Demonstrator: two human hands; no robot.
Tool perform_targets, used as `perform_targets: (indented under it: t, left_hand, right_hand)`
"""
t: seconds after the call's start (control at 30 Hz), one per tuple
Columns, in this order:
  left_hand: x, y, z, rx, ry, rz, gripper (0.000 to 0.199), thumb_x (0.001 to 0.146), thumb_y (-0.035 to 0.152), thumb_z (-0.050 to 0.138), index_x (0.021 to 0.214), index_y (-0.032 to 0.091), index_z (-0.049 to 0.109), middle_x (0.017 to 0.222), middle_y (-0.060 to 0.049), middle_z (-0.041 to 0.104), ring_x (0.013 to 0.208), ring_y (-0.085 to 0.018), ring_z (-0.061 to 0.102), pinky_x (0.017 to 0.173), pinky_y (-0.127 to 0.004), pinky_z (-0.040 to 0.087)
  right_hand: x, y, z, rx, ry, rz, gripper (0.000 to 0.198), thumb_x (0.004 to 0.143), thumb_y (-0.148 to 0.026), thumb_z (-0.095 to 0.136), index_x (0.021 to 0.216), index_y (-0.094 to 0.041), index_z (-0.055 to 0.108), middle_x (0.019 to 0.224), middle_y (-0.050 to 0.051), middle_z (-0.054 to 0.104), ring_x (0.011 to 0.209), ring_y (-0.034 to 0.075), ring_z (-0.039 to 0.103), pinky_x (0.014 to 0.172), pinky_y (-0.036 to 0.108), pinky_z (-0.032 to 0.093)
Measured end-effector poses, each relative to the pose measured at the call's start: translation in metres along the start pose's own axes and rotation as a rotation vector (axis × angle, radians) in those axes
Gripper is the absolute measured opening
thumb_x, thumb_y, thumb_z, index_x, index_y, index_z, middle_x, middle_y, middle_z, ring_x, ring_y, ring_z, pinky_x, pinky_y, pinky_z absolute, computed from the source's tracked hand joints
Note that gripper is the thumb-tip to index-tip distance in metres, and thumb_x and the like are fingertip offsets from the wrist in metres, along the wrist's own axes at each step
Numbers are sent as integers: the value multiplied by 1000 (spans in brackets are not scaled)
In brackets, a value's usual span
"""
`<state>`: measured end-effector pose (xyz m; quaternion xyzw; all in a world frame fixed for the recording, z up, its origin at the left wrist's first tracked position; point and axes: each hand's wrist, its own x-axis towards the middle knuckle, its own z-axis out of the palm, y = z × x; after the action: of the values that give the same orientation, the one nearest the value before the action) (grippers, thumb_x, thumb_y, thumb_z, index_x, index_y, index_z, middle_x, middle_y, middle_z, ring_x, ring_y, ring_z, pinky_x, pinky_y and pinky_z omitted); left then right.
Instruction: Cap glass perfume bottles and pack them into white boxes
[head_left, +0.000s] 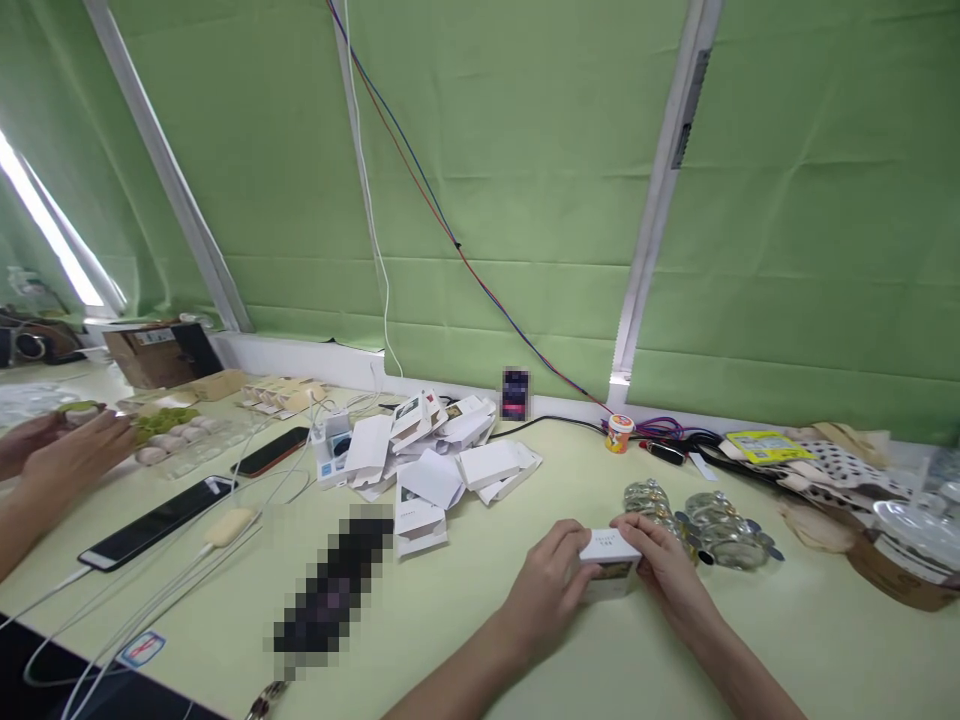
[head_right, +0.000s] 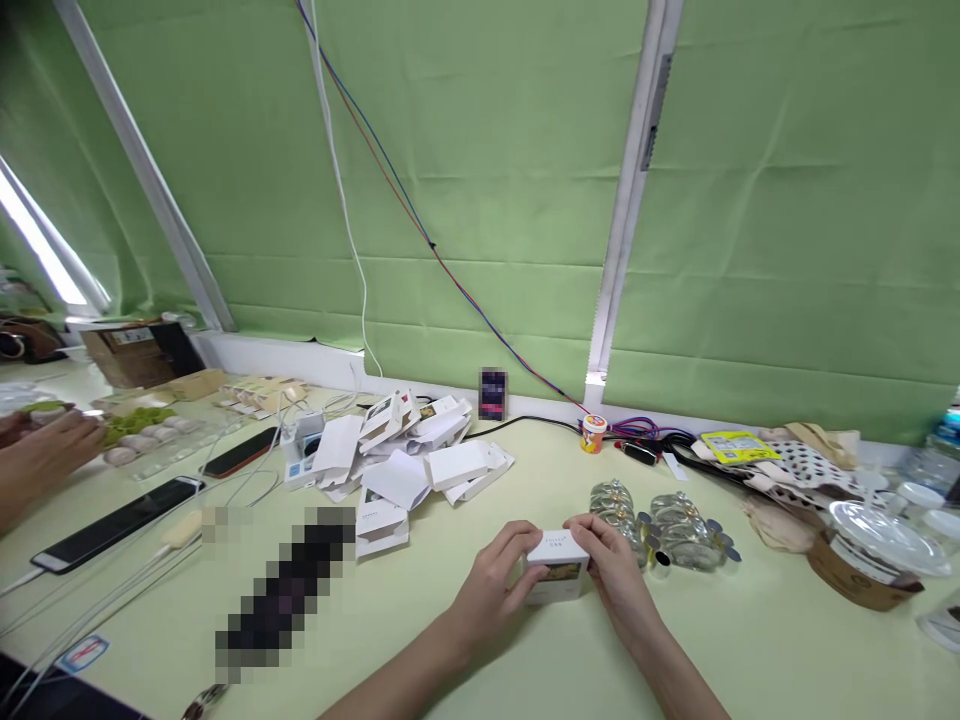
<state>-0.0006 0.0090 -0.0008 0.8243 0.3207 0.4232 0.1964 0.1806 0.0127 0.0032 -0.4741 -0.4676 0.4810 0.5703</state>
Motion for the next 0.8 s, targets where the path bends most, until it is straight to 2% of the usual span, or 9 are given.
perform_targets:
  t: [0.17,0.27,0.33,0.43,0.57,0.67,0.73,0.8]
  left_hand:
    - [-2,-4,3,119,-69,21,36,93,20,42,127,26,49,120,-11,54,94,-19,59,83,-32,52]
    - [-2,-10,5,128,-83,36,43,92,15,40,132,30,46,123,-9,49,89,-17,59,82,-31,52]
    - [0,-12,4,106,-88,26,46,91,11,38,132,30,46,122,-9,48,91,-16,59,82,-30,52]
    - [1,-12,3,73,-104,20,48,90,7,38,131,29,47,119,-9,48,95,-18,57,84,-30,51]
    - [-3,-17,5,1,-95,11,50,88,6,39,132,29,44,127,-10,44,105,-19,54,91,-35,49]
    - [-6,-24,7,-138,-31,-50,49,85,12,51,132,24,39,131,-12,43,115,-23,49,98,-40,44]
    - [-7,-29,8,-243,-31,-131,54,82,16,58,132,22,35,128,-12,47,114,-24,50,98,-41,44]
    - [-6,-31,7,-332,-95,-201,63,80,17,61,135,23,30,125,-10,51,109,-23,53,97,-42,44]
  right_hand:
    - [-1,2,2,-37,11,-48,27,77,-45,64,92,-22,63,73,0,61,64,19,57,55,27,44]
    - [-8,12,2,-266,37,-316,25,86,-44,54,94,-23,66,91,5,61,87,24,59,74,33,48]
    - [-12,22,1,-470,-3,-541,28,90,-40,50,108,-25,66,106,8,57,104,27,55,85,37,47]
    - [-15,36,-2,-647,-42,-708,34,93,-29,47,125,-32,56,117,8,50,111,26,52,88,38,47]
    - [-15,47,-3,-739,-20,-757,38,94,-23,45,131,-33,46,123,7,47,116,26,49,93,41,46]
    - [-14,54,-4,-751,39,-738,48,93,-27,48,138,-30,34,133,10,44,124,29,43,98,47,41]
    - [-15,58,-3,-722,86,-680,54,92,-31,51,140,-28,29,135,11,45,126,30,40,101,51,38]
    - [-15,63,0,-661,88,-570,55,92,-36,49,141,-26,27,137,11,45,127,30,41,102,50,37]
